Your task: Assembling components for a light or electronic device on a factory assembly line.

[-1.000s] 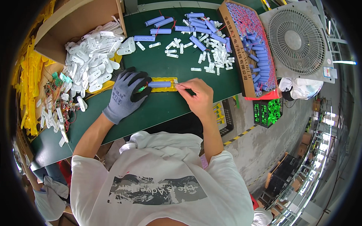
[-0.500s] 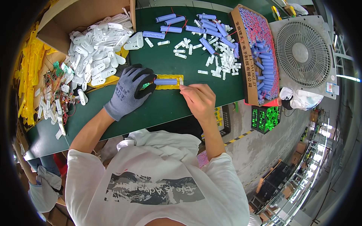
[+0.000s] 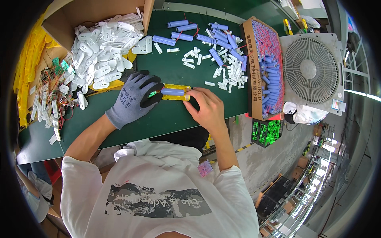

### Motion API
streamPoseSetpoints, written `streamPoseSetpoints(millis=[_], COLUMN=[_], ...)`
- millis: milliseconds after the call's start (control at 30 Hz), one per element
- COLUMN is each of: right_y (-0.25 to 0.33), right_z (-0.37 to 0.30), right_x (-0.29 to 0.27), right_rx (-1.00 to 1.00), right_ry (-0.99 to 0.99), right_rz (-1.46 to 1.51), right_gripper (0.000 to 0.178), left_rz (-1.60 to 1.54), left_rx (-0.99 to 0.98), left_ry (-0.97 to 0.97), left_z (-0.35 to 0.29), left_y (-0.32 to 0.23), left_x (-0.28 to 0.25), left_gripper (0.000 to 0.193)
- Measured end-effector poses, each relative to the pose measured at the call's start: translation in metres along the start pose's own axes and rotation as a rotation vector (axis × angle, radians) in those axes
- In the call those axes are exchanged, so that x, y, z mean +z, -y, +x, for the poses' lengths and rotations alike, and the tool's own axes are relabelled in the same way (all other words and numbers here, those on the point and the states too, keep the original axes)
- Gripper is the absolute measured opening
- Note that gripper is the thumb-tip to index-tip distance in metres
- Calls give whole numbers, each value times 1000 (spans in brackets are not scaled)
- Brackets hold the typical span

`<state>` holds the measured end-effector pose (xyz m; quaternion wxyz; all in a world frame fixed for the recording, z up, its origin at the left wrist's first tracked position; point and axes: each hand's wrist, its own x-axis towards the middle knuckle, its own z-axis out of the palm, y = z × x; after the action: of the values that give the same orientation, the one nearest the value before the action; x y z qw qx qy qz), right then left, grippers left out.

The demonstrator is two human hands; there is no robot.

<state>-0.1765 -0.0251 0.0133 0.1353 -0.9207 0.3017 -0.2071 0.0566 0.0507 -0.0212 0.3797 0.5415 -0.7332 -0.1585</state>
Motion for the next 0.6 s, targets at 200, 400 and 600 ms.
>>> streamPoseSetpoints(millis=[200,400,600], right_y=[-10,-13,-8], right_z=[-10,-25,-85], right_x=[17,12,2], right_rx=[103,15,266], right_ry=[-178,-27,-228], right_rz=[207,201,315], right_gripper=[27,26,24], left_rz=[0,-141,-150], left_rx=[93,106,-6], left_ry=[-47,-42,-166], left_z=[4,-1,-6], left_y=[-1,-7,-10], left_x=[5,-4,-11], left_gripper=[36,47,59])
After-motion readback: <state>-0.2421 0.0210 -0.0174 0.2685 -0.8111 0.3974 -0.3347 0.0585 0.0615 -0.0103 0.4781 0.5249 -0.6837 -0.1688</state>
